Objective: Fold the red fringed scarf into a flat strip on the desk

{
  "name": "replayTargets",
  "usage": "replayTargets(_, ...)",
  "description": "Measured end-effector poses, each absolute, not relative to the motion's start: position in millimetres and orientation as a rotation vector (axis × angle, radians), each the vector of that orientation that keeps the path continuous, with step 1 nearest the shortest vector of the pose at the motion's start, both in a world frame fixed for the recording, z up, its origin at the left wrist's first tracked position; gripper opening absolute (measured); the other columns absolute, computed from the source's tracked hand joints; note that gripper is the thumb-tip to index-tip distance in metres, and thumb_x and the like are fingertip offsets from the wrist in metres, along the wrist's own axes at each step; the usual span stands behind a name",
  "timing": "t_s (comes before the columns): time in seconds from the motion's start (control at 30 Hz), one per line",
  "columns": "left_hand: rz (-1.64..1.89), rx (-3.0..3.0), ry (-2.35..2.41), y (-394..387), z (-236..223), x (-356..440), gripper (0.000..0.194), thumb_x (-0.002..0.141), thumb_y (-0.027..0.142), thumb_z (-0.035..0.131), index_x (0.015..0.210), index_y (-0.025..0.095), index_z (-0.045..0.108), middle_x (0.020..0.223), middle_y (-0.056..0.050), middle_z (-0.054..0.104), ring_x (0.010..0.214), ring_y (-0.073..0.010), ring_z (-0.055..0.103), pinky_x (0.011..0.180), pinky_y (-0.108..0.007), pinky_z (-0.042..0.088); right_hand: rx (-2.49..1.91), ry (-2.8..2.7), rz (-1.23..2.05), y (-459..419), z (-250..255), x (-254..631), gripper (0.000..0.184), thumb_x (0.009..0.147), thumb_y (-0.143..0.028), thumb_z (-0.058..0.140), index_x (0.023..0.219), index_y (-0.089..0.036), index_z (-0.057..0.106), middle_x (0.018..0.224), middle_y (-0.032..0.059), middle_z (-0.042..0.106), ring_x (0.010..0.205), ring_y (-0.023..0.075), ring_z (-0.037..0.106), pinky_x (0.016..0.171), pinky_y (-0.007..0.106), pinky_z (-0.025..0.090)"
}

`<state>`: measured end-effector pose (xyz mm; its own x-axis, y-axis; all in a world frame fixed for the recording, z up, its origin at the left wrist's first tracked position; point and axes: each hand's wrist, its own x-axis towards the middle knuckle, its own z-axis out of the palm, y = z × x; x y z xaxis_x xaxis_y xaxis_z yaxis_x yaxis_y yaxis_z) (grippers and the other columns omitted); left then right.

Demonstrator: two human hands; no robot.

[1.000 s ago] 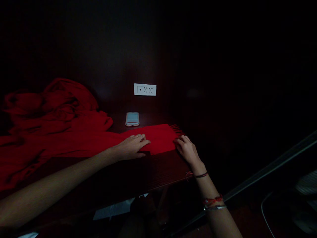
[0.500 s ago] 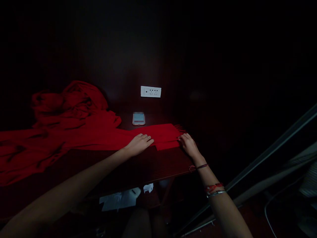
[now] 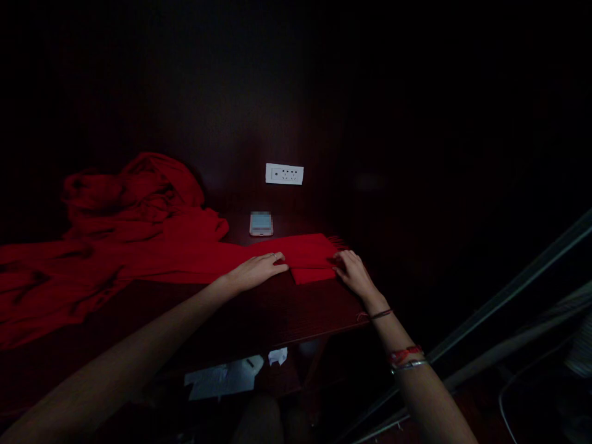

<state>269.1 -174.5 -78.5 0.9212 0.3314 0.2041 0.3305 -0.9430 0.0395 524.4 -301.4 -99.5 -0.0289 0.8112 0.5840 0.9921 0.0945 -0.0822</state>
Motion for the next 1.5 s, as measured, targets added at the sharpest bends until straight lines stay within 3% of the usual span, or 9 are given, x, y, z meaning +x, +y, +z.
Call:
replayTargets(0.17,0.344,3.297,0.506,-178,-77,273,0.020,0.084,0.021,0.033,0.095,0.019,0.050,0.104,-0.006,0.051,0.085,-0.0173,0.052,0.071,-0.026,0.040,-1.772,-1.921,-0.551,-301,-99,525,0.010,0.078,-0.015,0.045,0.086,-0.016,0.050,0.079,0.0055,0.057,0.075,0.0182,0.047,0.066,0.028,0.032)
replayTargets(0.37,0.423,3.464,0.530,-176,-75,272,0.031,0.081,0.007,0.033,0.109,0.018,0.041,0.100,-0.009,0.053,0.087,-0.0187,0.053,0.070,-0.027,0.042,-1.771,-1.933,-0.632,-305,-96,522,0.016,0.081,-0.010,0.037,0.081,-0.015,0.052,0.075,0.0064,0.057,0.073,0.0176,0.047,0.066,0.027,0.032)
replayTargets(0.53,0.405,3.538,0.483,-178,-73,269,0.024,0.081,0.009,0.036,0.100,0.016,0.048,0.094,-0.010,0.056,0.084,-0.0195,0.054,0.070,-0.030,0.043,-1.806,-1.950,-0.695,-310,-94,519,0.021,0.081,-0.009,0.036,0.088,-0.015,0.055,0.079,0.0068,0.056,0.077,0.0177,0.045,0.068,0.028,0.032)
replayTargets(0.7,0.455,3.561,0.347,-181,-78,268,0.017,0.080,0.009,0.039,0.091,0.015,0.051,0.094,-0.009,0.055,0.089,-0.0189,0.053,0.078,-0.030,0.041,-1.814,-1.958,-0.708,-317,-92,516,0.015,0.082,-0.018,0.042,0.085,-0.018,0.057,0.084,0.0051,0.056,0.081,0.0175,0.045,0.068,0.027,0.032)
replayTargets(0.93,0.608,3.434,0.415,-191,-65,265,0.019,0.086,0.020,0.032,0.093,0.018,0.049,0.091,-0.004,0.052,0.080,-0.0147,0.052,0.069,-0.025,0.042,-1.768,-1.878,-0.673,-320,-93,519,0.016,0.083,-0.018,0.039,0.085,-0.016,0.055,0.085,0.0061,0.058,0.083,0.0173,0.050,0.073,0.028,0.035)
replayTargets(1.13,0.442,3.412,0.408,-198,-78,268,0.015,0.085,0.020,0.034,0.088,0.015,0.047,0.093,-0.007,0.053,0.081,-0.0159,0.053,0.064,-0.024,0.043,-1.784,-1.940,-0.588,-324,-100,521,0.017,0.084,-0.018,0.038,0.088,-0.017,0.054,0.082,0.0052,0.060,0.077,0.0163,0.054,0.071,0.027,0.039)
replayTargets(1.3,0.328,3.463,0.376,-196,-81,265,0.014,0.085,0.015,0.034,0.091,0.016,0.047,0.080,-0.005,0.058,0.076,-0.0171,0.056,0.061,-0.026,0.042,-1.864,-1.992,-0.589,-330,-101,519,0.020,0.083,-0.016,0.038,0.090,-0.018,0.057,0.080,0.0050,0.060,0.075,0.0153,0.054,0.069,0.025,0.040)
replayTargets(1.5,0.291,3.512,0.197,-192,-81,262,0.020,0.083,0.014,0.038,0.097,0.022,0.049,0.100,-0.005,0.056,0.089,-0.0167,0.054,0.068,-0.024,0.042,-1.865,-2.004,-0.552,-331,-102,520,0.023,0.082,-0.015,0.040,0.089,-0.017,0.061,0.085,0.0056,0.060,0.079,0.0142,0.054,0.071,0.022,0.042)
